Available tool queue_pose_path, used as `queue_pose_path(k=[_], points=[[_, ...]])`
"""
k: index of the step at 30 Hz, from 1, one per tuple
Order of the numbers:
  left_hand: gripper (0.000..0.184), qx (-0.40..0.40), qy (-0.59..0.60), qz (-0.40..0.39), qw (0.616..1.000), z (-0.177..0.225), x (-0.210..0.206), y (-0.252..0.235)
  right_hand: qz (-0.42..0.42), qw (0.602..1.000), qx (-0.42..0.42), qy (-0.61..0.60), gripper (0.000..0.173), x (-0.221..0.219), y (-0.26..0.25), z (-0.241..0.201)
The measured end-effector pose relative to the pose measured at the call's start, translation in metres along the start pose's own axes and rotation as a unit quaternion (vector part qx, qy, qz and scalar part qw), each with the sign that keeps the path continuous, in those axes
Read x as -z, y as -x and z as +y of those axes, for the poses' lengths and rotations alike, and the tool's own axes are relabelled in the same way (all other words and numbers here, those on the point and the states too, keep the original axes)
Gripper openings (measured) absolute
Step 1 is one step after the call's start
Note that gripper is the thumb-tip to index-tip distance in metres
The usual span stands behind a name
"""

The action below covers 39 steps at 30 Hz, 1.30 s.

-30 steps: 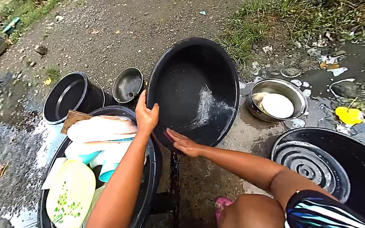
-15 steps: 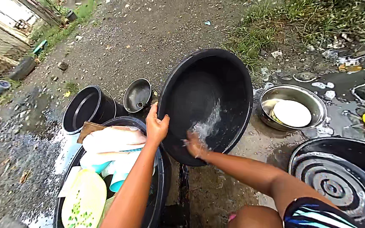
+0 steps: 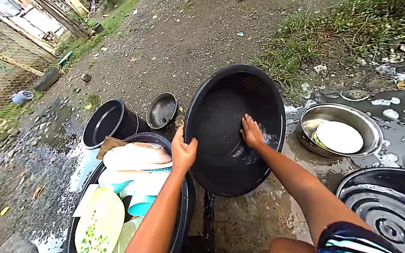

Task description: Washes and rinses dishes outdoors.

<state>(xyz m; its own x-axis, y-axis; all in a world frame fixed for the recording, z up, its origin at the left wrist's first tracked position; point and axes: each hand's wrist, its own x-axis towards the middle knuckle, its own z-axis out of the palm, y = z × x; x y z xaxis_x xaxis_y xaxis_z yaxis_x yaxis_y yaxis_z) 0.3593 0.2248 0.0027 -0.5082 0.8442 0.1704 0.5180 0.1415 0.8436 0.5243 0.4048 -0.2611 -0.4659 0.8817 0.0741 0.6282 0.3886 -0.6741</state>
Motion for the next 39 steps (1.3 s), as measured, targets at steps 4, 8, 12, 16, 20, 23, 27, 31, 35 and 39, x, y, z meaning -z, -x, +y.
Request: queue_pose_path(k=[4,8,12,16,20,23,27,31,35,39], points=[[0.037,-0.003,0.019,-0.009,1.0,0.009,-0.006,-0.008,0.0,0.946,-0.162,-0.28,0.036,-0.01,0.078,-0.056],[0.036,-0.008,0.024,-0.021,0.999,0.015,-0.01,-0.016,-0.069,0.627,-0.314,-0.709,0.044,0.027,0.091,-0.198],[0.053,0.017,0.029,0.01,0.999,0.021,-0.015,-0.011,0.105,0.73,0.079,-0.671,0.05,0.071,0.066,-0.259],[0.036,-0.031,0.026,0.023,0.999,0.012,-0.019,0.001,0.216,0.883,0.265,-0.322,0.057,0.097,-0.027,-0.244],[0.048,-0.019,0.069,0.01,0.997,0.006,-0.013,0.021,0.273,0.946,0.095,-0.149,0.049,0.125,-0.087,-0.155],[0.047,-0.054,0.109,0.011,0.993,0.012,-0.012,0.037,0.271,0.949,-0.087,-0.135,0.059,0.13,-0.067,-0.073],[0.043,-0.207,0.045,-0.007,0.977,0.028,-0.01,0.057,0.224,0.894,-0.265,-0.283,0.068,0.095,-0.004,0.009],[0.032,-0.419,-0.109,-0.034,0.901,0.046,0.001,0.072,0.153,0.857,-0.257,-0.42,0.056,0.051,0.025,0.032],[0.023,-0.457,-0.09,-0.032,0.884,0.05,0.01,0.085,0.165,0.844,-0.246,-0.447,0.048,0.087,0.034,0.011],[0.028,-0.327,0.018,0.072,0.942,0.024,0.027,0.065,0.281,0.855,-0.137,-0.414,0.031,0.156,0.047,0.007]])
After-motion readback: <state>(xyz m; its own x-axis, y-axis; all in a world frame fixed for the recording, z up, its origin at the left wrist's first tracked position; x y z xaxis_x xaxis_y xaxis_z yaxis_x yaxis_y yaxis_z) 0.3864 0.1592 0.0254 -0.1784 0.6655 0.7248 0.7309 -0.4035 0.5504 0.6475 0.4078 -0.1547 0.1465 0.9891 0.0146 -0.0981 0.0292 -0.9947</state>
